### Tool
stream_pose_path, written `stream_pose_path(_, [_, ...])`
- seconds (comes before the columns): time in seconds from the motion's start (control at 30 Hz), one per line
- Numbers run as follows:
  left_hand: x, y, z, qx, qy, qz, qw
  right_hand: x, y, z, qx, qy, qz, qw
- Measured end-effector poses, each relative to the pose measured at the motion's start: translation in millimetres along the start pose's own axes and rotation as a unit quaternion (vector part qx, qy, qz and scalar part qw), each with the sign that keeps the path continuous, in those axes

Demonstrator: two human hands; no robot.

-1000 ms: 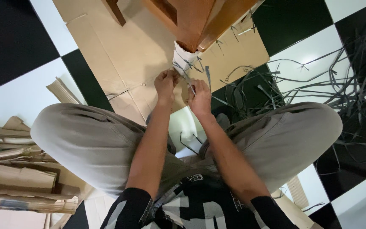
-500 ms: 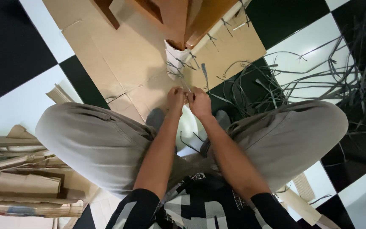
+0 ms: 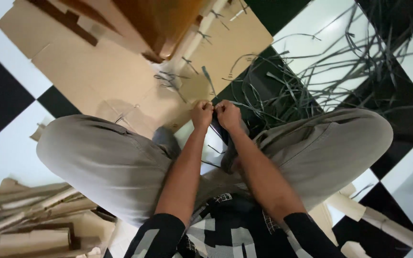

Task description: Wrap a chair leg with cardboard and secure it with plastic ties

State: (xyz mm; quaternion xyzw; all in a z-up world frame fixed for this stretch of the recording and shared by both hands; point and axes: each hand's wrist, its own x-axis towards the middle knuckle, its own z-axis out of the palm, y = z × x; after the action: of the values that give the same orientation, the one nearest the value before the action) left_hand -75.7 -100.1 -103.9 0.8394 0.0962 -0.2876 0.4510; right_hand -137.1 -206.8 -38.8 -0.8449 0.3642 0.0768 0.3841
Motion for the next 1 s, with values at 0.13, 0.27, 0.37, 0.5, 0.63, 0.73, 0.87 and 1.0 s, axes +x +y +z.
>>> stream_pose_path(0.13, [-2, 0, 27, 0.037, -0.023, 0.015, 0.999, 21, 36, -10, 0.03, 0.027, 0.009, 0.999])
stream_pose_path(0.27, [-2, -3, 43, 0.057, -0.037, 0.016, 0.998, 46, 74, -28, 0.008, 0.118, 0.039, 0.992])
stream_pose_path(0.37, [3, -12, 51, 0.07, -0.036, 0.032, 0.996, 60, 92, -45, -0.028, 0.154, 0.039, 0.987])
stream_pose_path(0.5, [7, -16, 54, 0.071, -0.032, 0.037, 0.996, 81, 114, -53, -0.064, 0.09, -0.019, 0.994])
stream_pose_path(0.63, [0, -10, 47, 0.055, -0.035, 0.056, 0.996, 86, 114, -63, 0.005, 0.048, -0.029, 0.998])
stream_pose_path(0.73, [-4, -5, 44, 0.082, -0.033, 0.037, 0.995, 123, 167, -42, -0.004, -0.003, 0.007, 1.0])
stream_pose_path(0.87, [-9, 0, 41, 0.065, -0.024, 0.05, 0.996, 122, 158, -63, 0.173, 0.109, 0.05, 0.978])
stream_pose_path(1.0, [-12, 6, 41, 0.049, -0.035, 0.08, 0.995, 90, 83, -128, 0.428, 0.224, 0.056, 0.874])
